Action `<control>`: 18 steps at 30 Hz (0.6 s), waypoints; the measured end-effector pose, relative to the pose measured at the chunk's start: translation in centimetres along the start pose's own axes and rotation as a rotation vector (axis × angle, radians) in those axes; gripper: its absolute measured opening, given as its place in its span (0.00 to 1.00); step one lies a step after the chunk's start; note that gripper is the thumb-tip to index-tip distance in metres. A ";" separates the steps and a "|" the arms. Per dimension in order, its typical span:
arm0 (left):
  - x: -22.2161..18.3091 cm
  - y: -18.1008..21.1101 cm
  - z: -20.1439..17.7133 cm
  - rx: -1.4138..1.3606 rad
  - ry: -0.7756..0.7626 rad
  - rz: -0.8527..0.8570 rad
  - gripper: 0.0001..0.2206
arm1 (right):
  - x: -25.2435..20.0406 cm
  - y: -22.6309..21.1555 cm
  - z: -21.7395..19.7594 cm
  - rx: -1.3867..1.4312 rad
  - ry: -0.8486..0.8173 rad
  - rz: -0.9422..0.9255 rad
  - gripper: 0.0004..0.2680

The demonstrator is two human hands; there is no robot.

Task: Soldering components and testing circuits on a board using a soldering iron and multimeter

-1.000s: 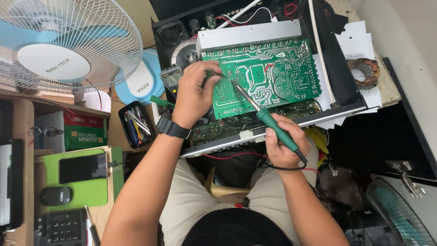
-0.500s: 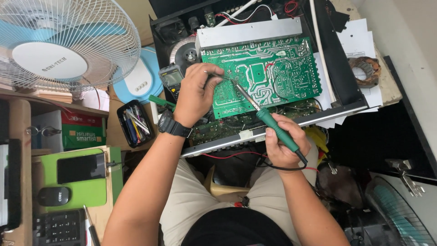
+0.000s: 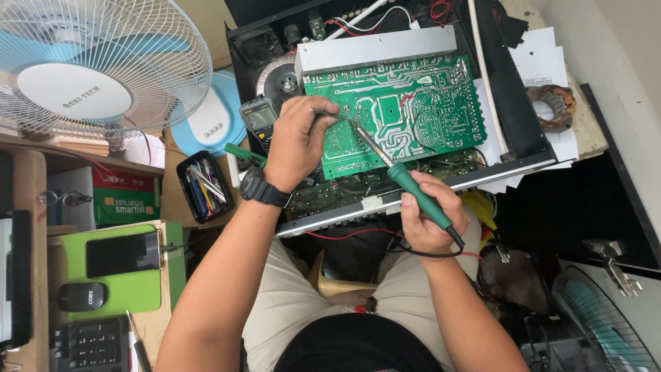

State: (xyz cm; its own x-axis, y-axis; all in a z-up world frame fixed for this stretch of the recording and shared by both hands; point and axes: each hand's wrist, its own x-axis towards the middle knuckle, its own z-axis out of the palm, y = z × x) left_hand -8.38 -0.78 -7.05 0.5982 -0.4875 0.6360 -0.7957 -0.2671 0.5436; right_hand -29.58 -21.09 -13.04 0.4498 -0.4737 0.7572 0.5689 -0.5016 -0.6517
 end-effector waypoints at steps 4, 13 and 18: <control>-0.1 -0.1 0.1 0.003 0.001 -0.003 0.05 | -0.1 0.1 0.0 -0.005 0.002 -0.009 0.10; 0.0 -0.2 0.2 0.014 0.016 0.033 0.02 | -0.1 0.1 0.1 0.015 0.007 0.006 0.10; 0.1 -0.3 0.4 0.015 0.030 0.050 0.02 | -0.2 0.1 0.0 0.015 0.005 0.005 0.10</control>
State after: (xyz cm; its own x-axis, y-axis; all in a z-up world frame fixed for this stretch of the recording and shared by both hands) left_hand -8.07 -1.05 -7.36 0.5601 -0.4757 0.6782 -0.8258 -0.2559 0.5026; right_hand -29.56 -21.05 -13.23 0.4494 -0.4799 0.7535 0.5766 -0.4883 -0.6550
